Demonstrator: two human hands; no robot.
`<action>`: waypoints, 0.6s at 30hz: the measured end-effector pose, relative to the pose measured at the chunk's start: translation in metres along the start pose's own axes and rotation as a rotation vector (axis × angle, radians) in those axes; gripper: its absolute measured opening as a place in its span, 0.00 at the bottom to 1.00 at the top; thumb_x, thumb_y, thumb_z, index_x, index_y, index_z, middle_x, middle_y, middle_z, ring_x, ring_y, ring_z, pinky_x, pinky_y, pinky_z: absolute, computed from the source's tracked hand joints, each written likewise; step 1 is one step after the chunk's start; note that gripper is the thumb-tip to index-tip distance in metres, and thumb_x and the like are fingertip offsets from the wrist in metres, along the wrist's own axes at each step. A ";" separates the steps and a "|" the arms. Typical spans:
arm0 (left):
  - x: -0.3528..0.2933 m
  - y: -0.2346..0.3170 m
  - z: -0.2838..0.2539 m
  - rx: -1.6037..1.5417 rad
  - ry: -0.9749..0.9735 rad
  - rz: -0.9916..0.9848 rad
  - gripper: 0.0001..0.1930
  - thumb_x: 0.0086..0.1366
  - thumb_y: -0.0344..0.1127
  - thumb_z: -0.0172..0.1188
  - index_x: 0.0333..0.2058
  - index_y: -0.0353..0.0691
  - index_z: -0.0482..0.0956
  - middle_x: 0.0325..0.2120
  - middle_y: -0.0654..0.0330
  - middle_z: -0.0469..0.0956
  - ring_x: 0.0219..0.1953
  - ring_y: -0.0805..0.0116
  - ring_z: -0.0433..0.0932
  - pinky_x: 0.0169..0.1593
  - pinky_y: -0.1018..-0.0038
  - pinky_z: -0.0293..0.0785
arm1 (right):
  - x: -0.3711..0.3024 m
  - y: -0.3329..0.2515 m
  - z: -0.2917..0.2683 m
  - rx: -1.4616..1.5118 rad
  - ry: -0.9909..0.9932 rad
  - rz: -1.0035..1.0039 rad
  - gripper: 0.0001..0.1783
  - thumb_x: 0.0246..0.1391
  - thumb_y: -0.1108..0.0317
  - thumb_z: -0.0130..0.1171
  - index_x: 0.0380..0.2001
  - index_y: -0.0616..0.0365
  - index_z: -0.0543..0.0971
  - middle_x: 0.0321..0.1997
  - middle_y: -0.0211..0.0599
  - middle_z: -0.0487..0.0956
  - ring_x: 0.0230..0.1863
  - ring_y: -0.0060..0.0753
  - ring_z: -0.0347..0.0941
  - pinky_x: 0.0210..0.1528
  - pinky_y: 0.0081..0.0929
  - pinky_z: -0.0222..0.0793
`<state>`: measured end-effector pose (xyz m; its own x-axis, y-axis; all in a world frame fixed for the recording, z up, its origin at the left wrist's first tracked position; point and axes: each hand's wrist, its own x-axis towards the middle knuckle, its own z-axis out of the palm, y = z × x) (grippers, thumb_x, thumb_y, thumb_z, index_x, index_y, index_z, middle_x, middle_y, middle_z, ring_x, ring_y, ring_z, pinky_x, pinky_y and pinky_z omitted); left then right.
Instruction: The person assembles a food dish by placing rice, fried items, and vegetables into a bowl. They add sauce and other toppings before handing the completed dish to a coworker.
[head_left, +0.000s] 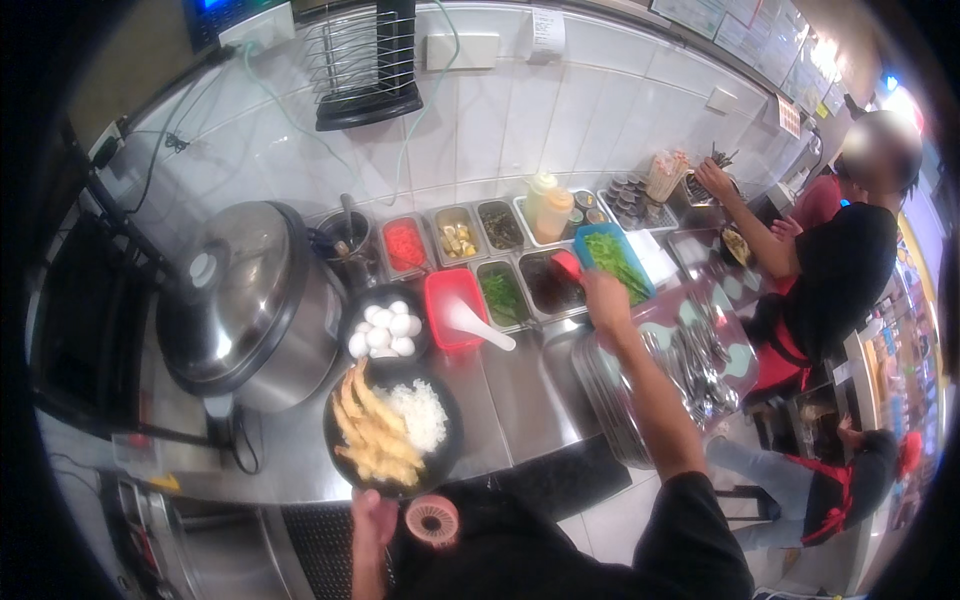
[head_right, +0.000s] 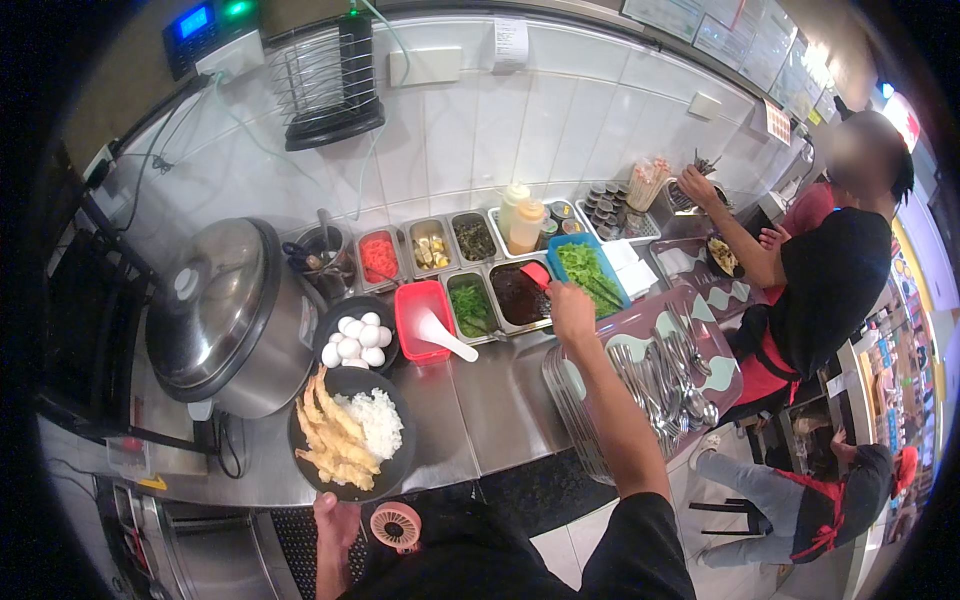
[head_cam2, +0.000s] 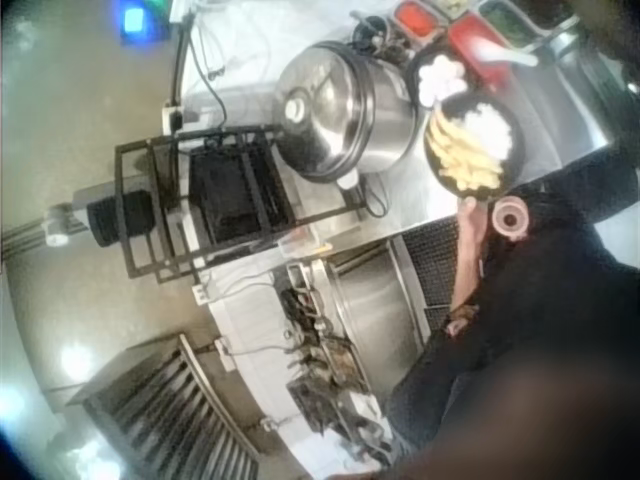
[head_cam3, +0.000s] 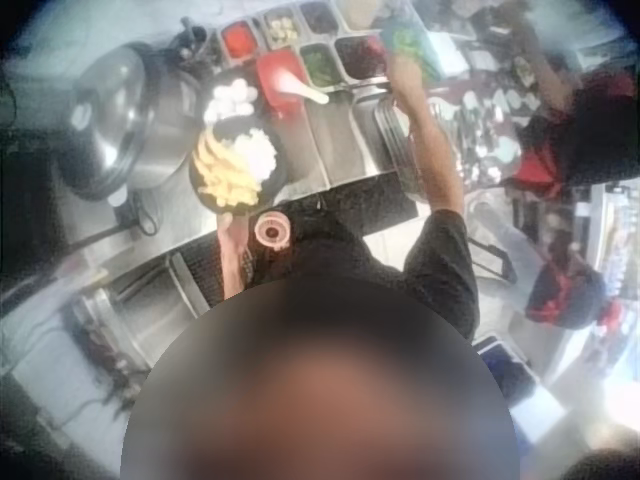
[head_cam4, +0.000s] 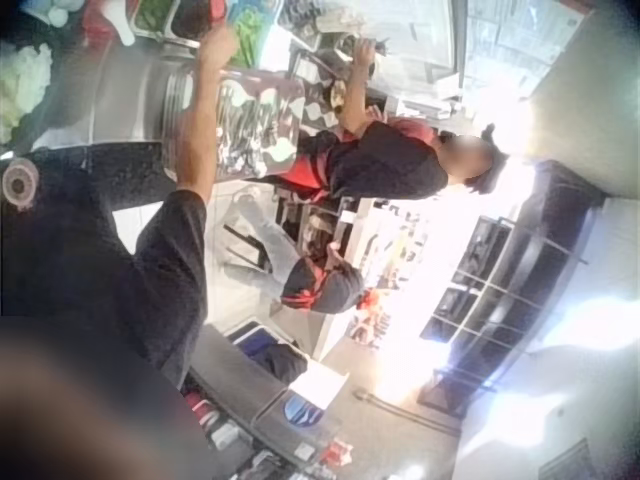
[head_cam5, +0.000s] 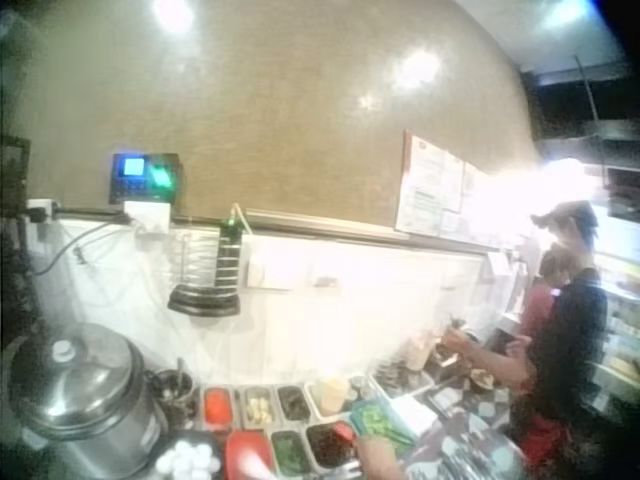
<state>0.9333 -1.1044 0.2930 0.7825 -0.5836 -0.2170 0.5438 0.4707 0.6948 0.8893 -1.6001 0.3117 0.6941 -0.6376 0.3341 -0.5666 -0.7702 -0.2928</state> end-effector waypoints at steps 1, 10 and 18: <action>0.002 0.000 0.000 0.009 -0.026 -0.003 0.42 0.50 0.44 0.63 0.63 0.38 0.57 0.60 0.58 0.65 0.61 0.61 0.65 0.65 0.63 0.59 | -0.001 -0.002 0.008 -0.013 -0.029 0.019 0.13 0.58 0.62 0.53 0.32 0.61 0.80 0.29 0.58 0.79 0.34 0.60 0.76 0.37 0.48 0.71; 0.004 0.004 0.001 0.055 -0.007 -0.039 0.42 0.51 0.46 0.64 0.62 0.37 0.58 0.58 0.57 0.67 0.58 0.62 0.68 0.61 0.63 0.65 | -0.015 -0.023 0.039 0.699 -0.177 0.635 0.19 0.60 0.66 0.50 0.18 0.65 0.75 0.18 0.44 0.76 0.19 0.32 0.74 0.19 0.30 0.66; 0.046 -0.004 0.019 0.136 -0.088 -0.112 0.36 0.55 0.46 0.63 0.58 0.35 0.62 0.52 0.56 0.71 0.53 0.62 0.73 0.54 0.63 0.71 | -0.032 -0.005 0.030 1.379 -0.009 0.869 0.15 0.65 0.64 0.46 0.27 0.61 0.71 0.18 0.30 0.68 0.13 0.19 0.59 0.12 0.19 0.54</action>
<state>0.9619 -1.1454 0.2930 0.6868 -0.6854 -0.2419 0.5754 0.3092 0.7572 0.8830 -1.5759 0.2754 0.4006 -0.8452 -0.3537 0.0341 0.3996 -0.9161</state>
